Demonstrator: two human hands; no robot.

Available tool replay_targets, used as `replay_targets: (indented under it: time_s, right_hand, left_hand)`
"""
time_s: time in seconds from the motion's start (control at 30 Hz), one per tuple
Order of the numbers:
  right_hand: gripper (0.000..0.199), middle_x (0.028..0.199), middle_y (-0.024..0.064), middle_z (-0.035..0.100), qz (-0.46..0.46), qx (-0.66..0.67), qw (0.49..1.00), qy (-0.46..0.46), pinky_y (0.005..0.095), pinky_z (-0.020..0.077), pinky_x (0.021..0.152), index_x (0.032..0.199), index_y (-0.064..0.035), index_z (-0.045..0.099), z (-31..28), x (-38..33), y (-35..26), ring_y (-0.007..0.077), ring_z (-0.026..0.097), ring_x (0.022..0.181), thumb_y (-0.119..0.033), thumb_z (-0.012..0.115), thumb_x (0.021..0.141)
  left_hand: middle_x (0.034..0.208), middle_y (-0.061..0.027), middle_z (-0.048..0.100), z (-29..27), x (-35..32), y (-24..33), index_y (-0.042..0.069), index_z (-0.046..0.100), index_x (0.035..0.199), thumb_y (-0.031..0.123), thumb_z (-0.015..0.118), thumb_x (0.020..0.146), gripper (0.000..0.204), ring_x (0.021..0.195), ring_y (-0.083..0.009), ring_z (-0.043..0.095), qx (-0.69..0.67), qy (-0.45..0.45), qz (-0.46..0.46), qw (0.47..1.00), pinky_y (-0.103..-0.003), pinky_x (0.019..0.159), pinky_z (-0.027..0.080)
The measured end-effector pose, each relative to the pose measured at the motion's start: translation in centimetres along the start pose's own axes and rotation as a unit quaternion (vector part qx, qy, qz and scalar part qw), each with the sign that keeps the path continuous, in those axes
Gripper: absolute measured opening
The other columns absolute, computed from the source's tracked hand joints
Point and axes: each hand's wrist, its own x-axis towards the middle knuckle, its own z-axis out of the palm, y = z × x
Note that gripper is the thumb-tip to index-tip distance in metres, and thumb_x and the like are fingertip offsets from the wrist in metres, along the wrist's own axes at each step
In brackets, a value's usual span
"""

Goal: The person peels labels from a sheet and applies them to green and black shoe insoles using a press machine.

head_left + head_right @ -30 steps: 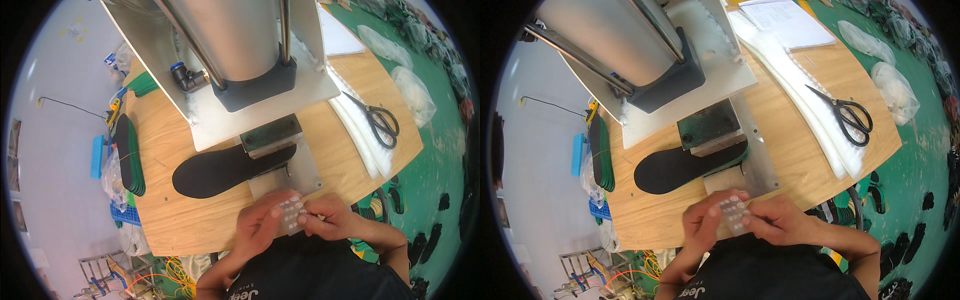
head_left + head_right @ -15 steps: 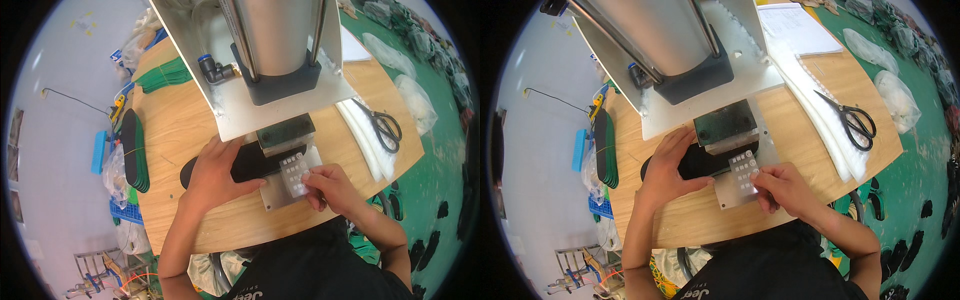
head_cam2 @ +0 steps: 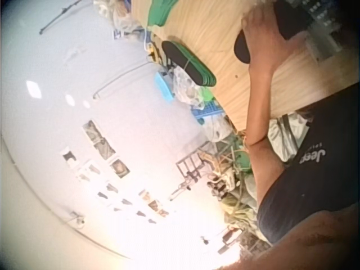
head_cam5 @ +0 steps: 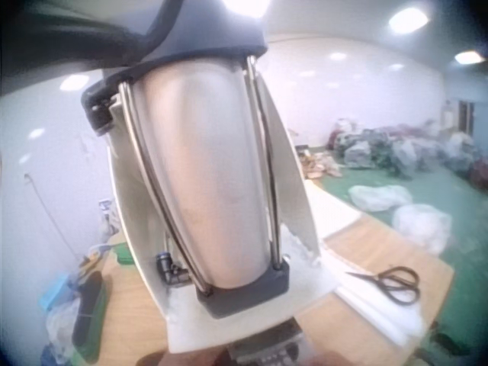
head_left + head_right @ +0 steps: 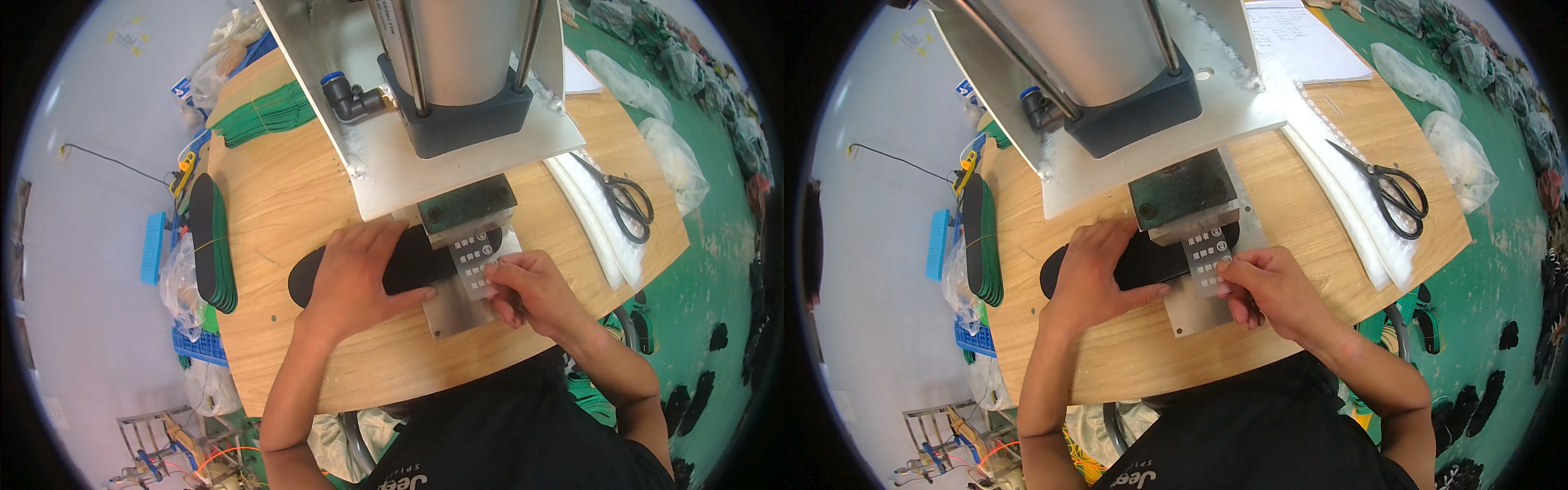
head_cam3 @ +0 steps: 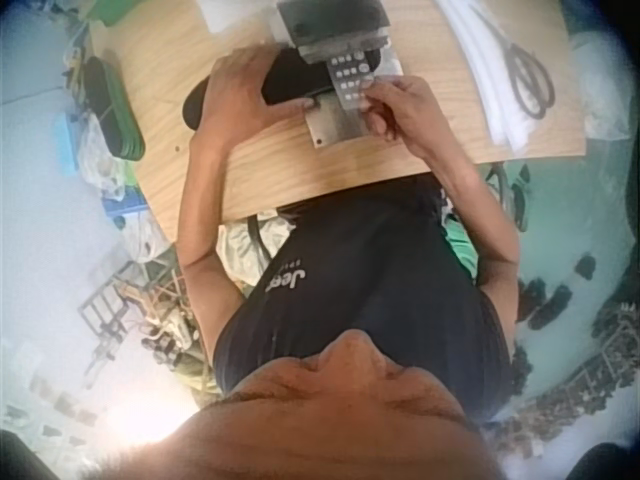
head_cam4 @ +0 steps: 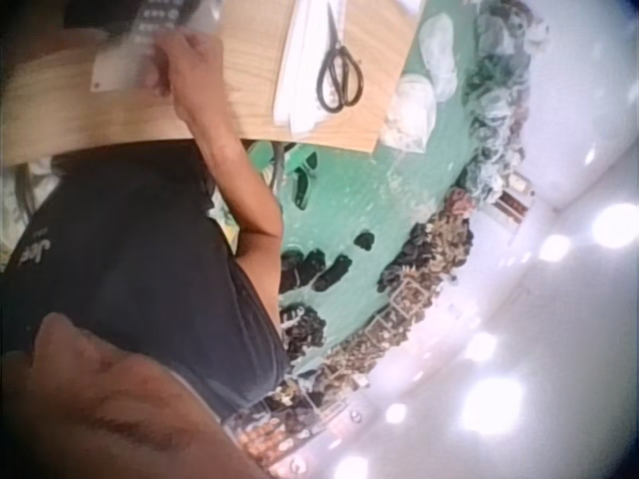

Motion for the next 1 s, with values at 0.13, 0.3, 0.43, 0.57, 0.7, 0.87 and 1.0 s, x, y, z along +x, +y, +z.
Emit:
replay_targets:
  time_s: [0.13, 0.3, 0.43, 0.57, 0.7, 0.87, 1.0]
  right_hand:
    - [0.031, 0.049, 0.0053, 0.054, -0.006, 0.002, 1.000, 0.002, 0.0226, 0.0352, 0.038, 0.072, -0.0029, 0.060, 0.0, 0.0, 0.2, 0.0109, 0.049, 0.039, -0.027, 0.058, 0.092]
    - [0.030, 0.049, 0.0061, 0.054, -0.010, 0.006, 1.000, 0.016, 0.0231, 0.0355, 0.038, 0.071, -0.0029, 0.060, 0.1, 0.6, 0.2, 0.0112, 0.049, 0.039, -0.026, 0.059, 0.091]
    - [0.030, 0.050, 0.0056, 0.053, -0.014, 0.013, 1.000, 0.022, 0.0233, 0.0358, 0.038, 0.071, -0.0031, 0.060, 0.2, 0.9, 0.2, 0.0111, 0.049, 0.039, -0.026, 0.059, 0.091]
    - [0.029, 0.050, 0.0050, 0.054, -0.029, 0.014, 0.999, 0.025, 0.0235, 0.0358, 0.038, 0.072, -0.0032, 0.060, 0.2, 1.1, 0.0, 0.0114, 0.049, 0.040, -0.026, 0.060, 0.091]
    - [0.028, 0.050, 0.0052, 0.054, -0.015, 0.011, 0.999, 0.037, 0.0239, 0.0356, 0.037, 0.072, -0.0031, 0.060, 0.2, 1.0, 0.5, 0.0117, 0.049, 0.039, -0.024, 0.059, 0.091]
    - [0.028, 0.056, 0.0047, 0.057, -0.024, 0.028, 0.999, 0.035, 0.0239, 0.0339, 0.033, 0.070, -0.0013, 0.060, 0.0, 1.0, 0.7, 0.0116, 0.049, 0.037, -0.019, 0.059, 0.091]
    - [0.028, 0.054, 0.0051, 0.056, -0.021, 0.030, 0.999, 0.032, 0.0239, 0.0344, 0.034, 0.070, -0.0019, 0.060, 0.1, 0.9, 0.7, 0.0116, 0.049, 0.037, -0.020, 0.059, 0.091]
  left_hand:
    - [0.112, -0.0180, 0.060, 0.2, -0.1, -0.1, -0.002, 0.054, 0.122, 0.050, 0.075, 0.068, 0.078, 0.105, -0.0321, 0.056, 0.003, 0.017, 0.001, 1.000, -0.040, 0.092, 0.039]
    - [0.109, -0.0176, 0.061, 0.2, -0.1, -0.2, -0.002, 0.055, 0.120, 0.048, 0.076, 0.067, 0.076, 0.102, -0.0326, 0.057, -0.009, 0.020, 0.002, 1.000, -0.040, 0.090, 0.041]
    - [0.104, -0.0189, 0.061, 0.1, 0.0, 0.2, -0.002, 0.057, 0.117, 0.043, 0.080, 0.062, 0.074, 0.098, -0.0356, 0.057, -0.022, 0.034, -0.002, 0.999, -0.041, 0.087, 0.043]
    - [0.102, -0.0198, 0.061, 0.6, 0.1, -0.2, -0.002, 0.058, 0.117, 0.041, 0.082, 0.060, 0.075, 0.096, -0.0371, 0.056, -0.026, 0.055, 0.006, 0.998, -0.042, 0.087, 0.043]
    - [0.103, -0.0197, 0.061, 0.6, -0.1, -0.3, -0.002, 0.057, 0.118, 0.042, 0.082, 0.061, 0.076, 0.096, -0.0371, 0.056, -0.042, 0.047, -0.006, 0.998, -0.042, 0.087, 0.043]
    - [0.103, -0.0198, 0.062, 0.3, 0.0, 0.0, -0.003, 0.057, 0.118, 0.041, 0.082, 0.062, 0.075, 0.096, -0.0370, 0.056, -0.043, 0.045, -0.011, 0.998, -0.041, 0.087, 0.043]
    - [0.102, -0.0195, 0.062, 0.5, 0.0, -0.2, -0.003, 0.058, 0.116, 0.040, 0.083, 0.061, 0.074, 0.095, -0.0370, 0.056, -0.035, 0.053, 0.007, 0.998, -0.040, 0.087, 0.043]
